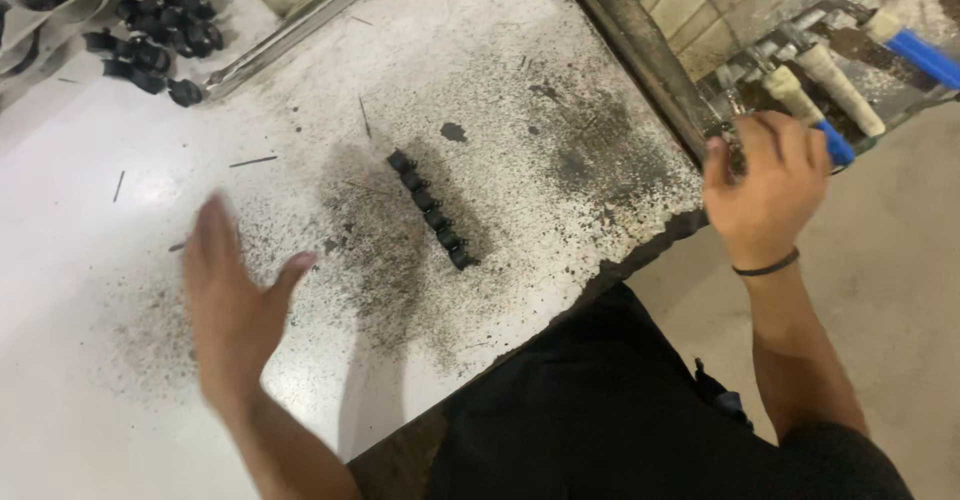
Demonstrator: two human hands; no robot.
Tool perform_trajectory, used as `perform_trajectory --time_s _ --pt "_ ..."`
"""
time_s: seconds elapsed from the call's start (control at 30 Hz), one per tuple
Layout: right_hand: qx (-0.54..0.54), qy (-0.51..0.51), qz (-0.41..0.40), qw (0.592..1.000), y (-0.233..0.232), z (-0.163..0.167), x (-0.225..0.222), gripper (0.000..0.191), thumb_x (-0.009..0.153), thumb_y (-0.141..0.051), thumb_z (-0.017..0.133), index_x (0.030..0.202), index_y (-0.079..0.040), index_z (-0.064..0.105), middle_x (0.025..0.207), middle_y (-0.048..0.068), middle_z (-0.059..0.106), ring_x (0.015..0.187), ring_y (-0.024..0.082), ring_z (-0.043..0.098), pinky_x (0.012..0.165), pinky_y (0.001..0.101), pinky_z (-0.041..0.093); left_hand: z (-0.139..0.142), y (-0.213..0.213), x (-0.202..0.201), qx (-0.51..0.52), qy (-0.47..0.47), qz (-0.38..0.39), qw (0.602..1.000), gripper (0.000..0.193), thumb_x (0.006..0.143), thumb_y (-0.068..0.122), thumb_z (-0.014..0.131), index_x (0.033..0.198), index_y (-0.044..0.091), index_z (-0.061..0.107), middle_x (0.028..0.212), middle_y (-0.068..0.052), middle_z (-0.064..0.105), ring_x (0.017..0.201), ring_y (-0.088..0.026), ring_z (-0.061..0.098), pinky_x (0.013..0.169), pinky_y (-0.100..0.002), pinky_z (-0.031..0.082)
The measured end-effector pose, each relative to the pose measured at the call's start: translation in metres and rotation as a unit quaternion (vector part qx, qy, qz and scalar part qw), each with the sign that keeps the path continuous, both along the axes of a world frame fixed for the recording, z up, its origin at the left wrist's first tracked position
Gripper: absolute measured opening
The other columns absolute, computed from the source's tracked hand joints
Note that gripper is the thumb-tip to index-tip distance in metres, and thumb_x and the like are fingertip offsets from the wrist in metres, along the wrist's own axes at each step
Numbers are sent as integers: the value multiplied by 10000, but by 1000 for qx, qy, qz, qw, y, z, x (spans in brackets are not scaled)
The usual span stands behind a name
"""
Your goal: The person places small black plastic fan/impeller parts in a row on the workbench and uses a soldering iron to work on each part. They then connect parts to a red-wired power supply to test them, arrange the parts in trays, and continue soldering additional parts one at a time.
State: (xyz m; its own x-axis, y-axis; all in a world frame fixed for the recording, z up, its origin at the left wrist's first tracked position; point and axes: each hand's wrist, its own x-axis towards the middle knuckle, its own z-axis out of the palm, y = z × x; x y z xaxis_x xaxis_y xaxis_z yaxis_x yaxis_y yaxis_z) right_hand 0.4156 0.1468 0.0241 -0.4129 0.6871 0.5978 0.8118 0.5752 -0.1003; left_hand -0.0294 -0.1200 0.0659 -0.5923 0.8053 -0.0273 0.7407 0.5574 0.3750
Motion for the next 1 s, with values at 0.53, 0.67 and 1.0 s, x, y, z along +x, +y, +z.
perform_trajectory --time_s 0.53,0.67,1.0 --pt "-39 209 28 977 -51 -71 103 268 1092 -162 801 1058 15 604 1025 135 561 893 296 565 751 389 458 -156 -127 -30 37 260 248 932 111 972 47 717 1016 28 817 932 -141 739 756 -215 653 623 -343 493" --pt "-9 240 66 968 -67 -93 76 367 1085 -351 758 1113 -6 638 1046 155 574 866 268 559 720 394 452 -149 -91 -35 109 271 217 931 111 938 47 717 1002 4 796 969 -162 707 869 -306 657 720 -435 506" --pt "-18 99 253 962 -58 -103 31 364 1116 -330 673 1166 26 611 1098 159 548 992 272 560 832 360 465 -135 -77 -54 212 193 234 929 77 931 67 650 952 4 689 966 -200 658 929 -422 618 823 -524 494"
